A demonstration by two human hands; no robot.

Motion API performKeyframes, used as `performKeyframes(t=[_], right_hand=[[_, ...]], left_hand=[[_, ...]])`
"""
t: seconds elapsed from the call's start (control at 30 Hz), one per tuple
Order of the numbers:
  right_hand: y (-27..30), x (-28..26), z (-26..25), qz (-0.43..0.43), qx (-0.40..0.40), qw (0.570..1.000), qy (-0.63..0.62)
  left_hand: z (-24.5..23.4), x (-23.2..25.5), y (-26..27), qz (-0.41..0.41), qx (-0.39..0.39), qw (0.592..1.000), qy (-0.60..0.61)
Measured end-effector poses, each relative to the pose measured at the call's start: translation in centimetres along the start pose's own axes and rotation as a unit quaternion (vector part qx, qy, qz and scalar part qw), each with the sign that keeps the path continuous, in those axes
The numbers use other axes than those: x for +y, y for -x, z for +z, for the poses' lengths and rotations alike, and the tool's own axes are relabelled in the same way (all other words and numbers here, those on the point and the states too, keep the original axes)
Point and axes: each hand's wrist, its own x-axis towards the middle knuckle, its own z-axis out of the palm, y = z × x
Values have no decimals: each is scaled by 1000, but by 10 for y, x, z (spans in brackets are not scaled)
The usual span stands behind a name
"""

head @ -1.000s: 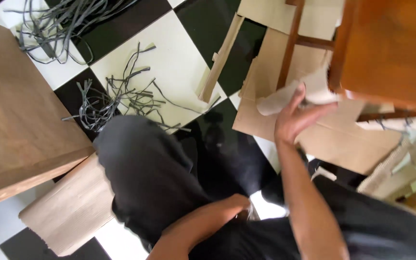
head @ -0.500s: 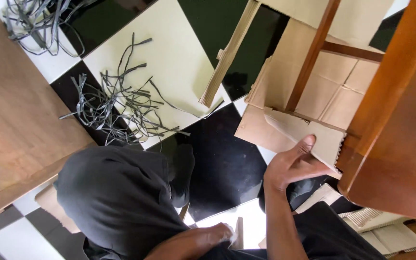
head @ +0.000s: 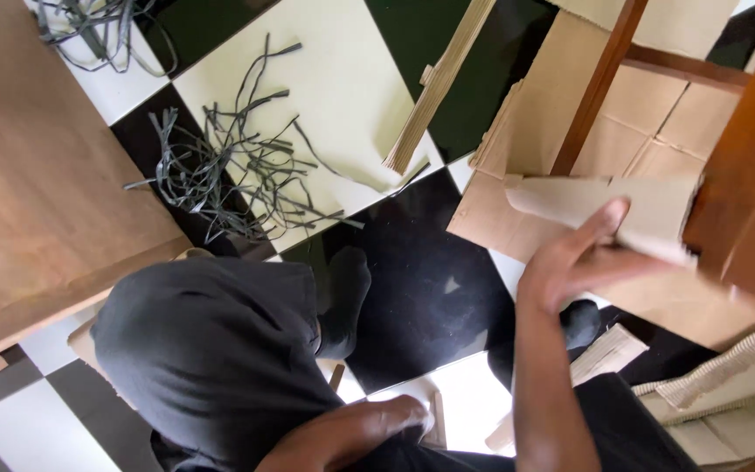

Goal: Wrap a wooden chair leg with protective cardboard and secure it with plastic ties

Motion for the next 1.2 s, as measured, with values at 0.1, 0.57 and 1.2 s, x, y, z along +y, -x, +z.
performKeyframes(t=[0.1, 0.57, 1.2], right_hand=[[-10, 8, 7, -3, -5, 1000, -25], [-96, 67, 26, -136, -13, 986, 98], [-133, 69, 26, -137, -52, 976, 160]], left_hand=[[1, -26, -68, 25, -5, 992, -126], [-101, 79, 188, 420, 491, 762, -42], [-132, 73, 236, 251, 716, 643, -109]])
